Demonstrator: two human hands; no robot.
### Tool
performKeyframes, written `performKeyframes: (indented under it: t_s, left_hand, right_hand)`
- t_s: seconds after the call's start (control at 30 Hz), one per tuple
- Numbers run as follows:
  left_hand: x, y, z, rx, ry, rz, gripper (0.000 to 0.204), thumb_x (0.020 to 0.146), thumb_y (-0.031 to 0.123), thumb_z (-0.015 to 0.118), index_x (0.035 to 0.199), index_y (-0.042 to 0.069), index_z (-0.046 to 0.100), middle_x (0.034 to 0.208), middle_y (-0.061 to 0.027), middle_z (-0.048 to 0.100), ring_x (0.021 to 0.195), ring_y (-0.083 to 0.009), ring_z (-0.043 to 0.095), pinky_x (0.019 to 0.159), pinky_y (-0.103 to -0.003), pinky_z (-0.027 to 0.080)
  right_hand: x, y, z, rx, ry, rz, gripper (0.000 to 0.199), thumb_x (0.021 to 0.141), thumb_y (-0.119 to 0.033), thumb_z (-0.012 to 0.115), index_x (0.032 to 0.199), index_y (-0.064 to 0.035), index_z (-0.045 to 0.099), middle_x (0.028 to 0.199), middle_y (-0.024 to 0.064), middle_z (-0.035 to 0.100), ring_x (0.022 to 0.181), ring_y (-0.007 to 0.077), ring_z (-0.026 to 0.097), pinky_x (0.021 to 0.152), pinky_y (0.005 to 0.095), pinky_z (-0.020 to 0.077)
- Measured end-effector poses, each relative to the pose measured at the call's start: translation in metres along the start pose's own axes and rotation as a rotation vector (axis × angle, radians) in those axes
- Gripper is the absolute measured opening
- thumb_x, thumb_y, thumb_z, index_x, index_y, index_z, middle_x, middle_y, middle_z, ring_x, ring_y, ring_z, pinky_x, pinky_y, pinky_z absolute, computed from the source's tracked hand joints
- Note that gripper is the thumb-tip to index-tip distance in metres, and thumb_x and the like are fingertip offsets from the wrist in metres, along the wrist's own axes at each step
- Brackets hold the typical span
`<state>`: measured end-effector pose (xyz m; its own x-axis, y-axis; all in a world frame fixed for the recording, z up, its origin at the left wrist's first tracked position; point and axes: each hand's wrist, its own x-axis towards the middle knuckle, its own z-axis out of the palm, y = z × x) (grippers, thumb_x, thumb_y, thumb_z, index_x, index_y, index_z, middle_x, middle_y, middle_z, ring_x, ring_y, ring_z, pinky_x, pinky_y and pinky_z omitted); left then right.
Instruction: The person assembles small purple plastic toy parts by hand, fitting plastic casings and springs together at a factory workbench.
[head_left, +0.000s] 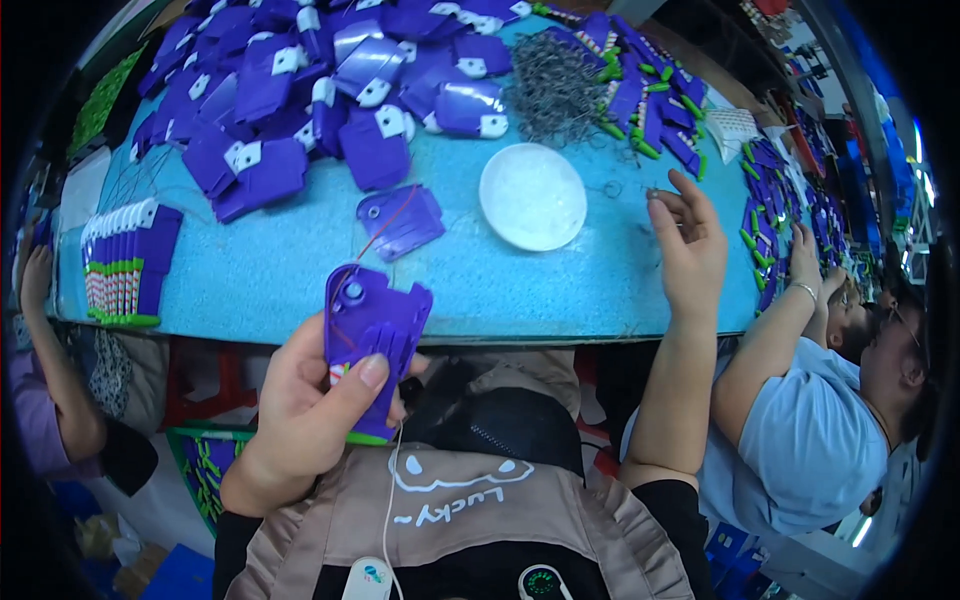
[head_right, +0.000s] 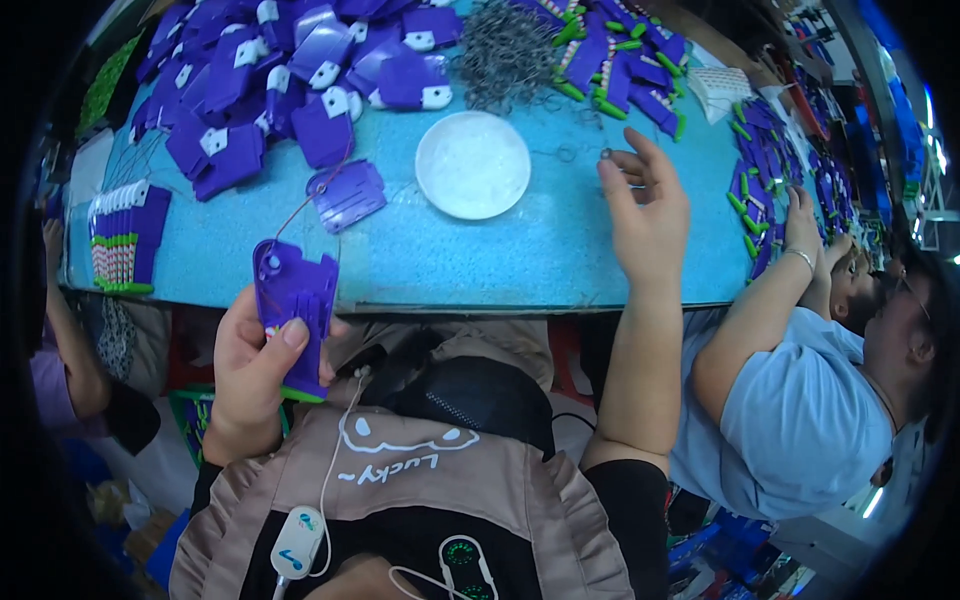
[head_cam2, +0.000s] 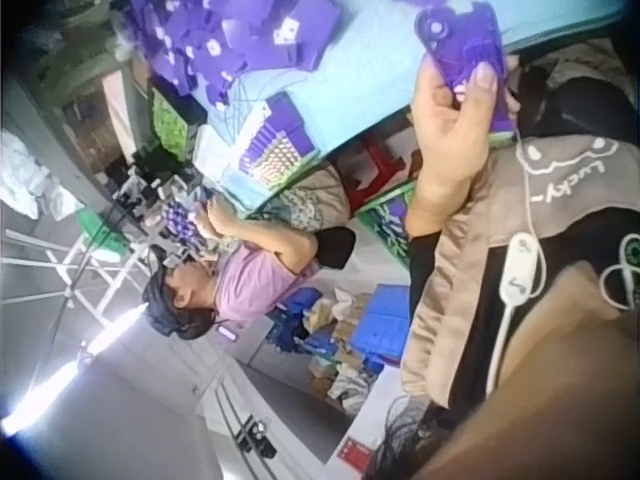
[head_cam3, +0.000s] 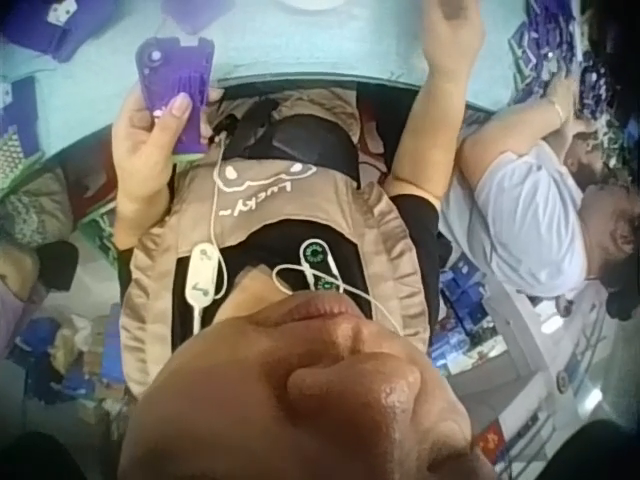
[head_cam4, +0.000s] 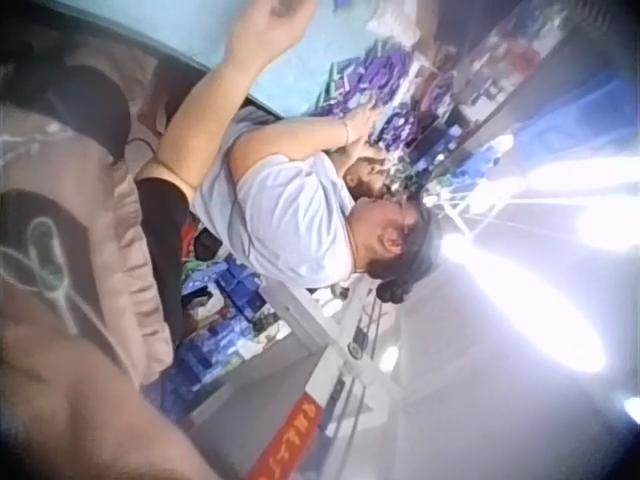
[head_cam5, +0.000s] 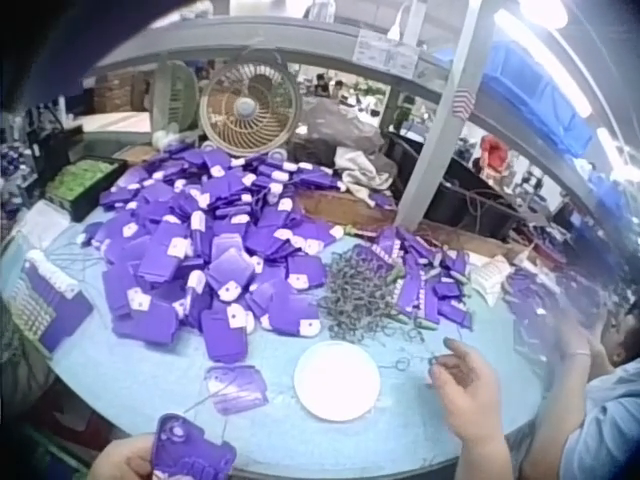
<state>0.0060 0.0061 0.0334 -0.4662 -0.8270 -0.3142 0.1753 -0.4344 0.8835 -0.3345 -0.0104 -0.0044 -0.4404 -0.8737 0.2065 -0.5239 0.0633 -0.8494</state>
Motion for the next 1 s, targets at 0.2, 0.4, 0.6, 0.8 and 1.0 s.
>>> performKeyframes:
  t_s: [0.2, 0.4, 0.6, 0.8, 1.0]
  left_hand:
    - [-0.002, -0.001, 0.005, -0.006, 0.000, -0.019, 0.030, 0.089, 0.010, 0.052, 0.116, -0.001, 0.045, 0.095, -0.0107, 0.063, 0.068, -0.0085, 0.058, 0.061, -0.022, 0.048]
    - [-0.001, -0.008, 0.000, 0.080, -0.002, 0.026, 0.027, 0.088, 0.007, 0.052, 0.113, -0.002, 0.048, 0.094, -0.0070, 0.061, 0.066, -0.0066, 0.056, 0.058, -0.020, 0.046]
    - [0.009, -0.015, -0.004, 0.129, -0.188, -0.124, 0.030, 0.089, 0.013, 0.053, 0.116, 0.000, 0.047, 0.091, -0.0055, 0.061, 0.063, -0.0062, 0.054, 0.057, -0.019, 0.044]
    - [0.017, -0.020, 0.003, 0.137, -0.204, 0.006, 0.018, 0.086, 0.014, 0.054, 0.098, 0.001, 0.052, 0.067, -0.0032, 0.056, 0.055, -0.0091, 0.054, 0.047, -0.024, 0.042]
    - [0.013, -0.020, -0.006, 0.189, -0.313, -0.059, 0.015, 0.085, 0.013, 0.053, 0.093, 0.000, 0.051, 0.064, -0.0058, 0.056, 0.052, -0.0122, 0.054, 0.047, -0.028, 0.041]
  right_hand:
    - [-0.017, -0.016, 0.010, 0.160, 0.002, 0.040, 0.020, 0.079, -0.011, 0.067, 0.093, 0.0026, 0.061, 0.087, 0.0068, 0.063, 0.080, 0.0112, 0.056, 0.069, 0.0226, 0.0439]
    - [-0.025, -0.041, 0.033, -0.269, 0.150, -0.446, 0.013, 0.075, -0.007, 0.069, 0.079, 0.0000, 0.060, 0.096, 0.0128, 0.059, 0.092, 0.0203, 0.055, 0.079, 0.0311, 0.0418]
    - [-0.048, -0.068, 0.047, 0.145, -0.027, -0.311, 0.009, 0.075, -0.005, 0.067, 0.078, -0.0011, 0.059, 0.104, 0.0151, 0.055, 0.100, 0.0231, 0.050, 0.090, 0.0341, 0.0336]
    - [-0.071, -0.095, 0.067, 0.181, -0.382, -0.325, 0.013, 0.072, -0.006, 0.070, 0.078, -0.0016, 0.059, 0.104, 0.0147, 0.055, 0.098, 0.0217, 0.051, 0.086, 0.0323, 0.0360]
    - [-0.069, -0.106, 0.080, -0.110, -0.348, -0.654, 0.018, 0.066, -0.005, 0.071, 0.083, -0.0056, 0.065, 0.102, 0.0147, 0.057, 0.095, 0.0270, 0.053, 0.080, 0.0342, 0.0399]
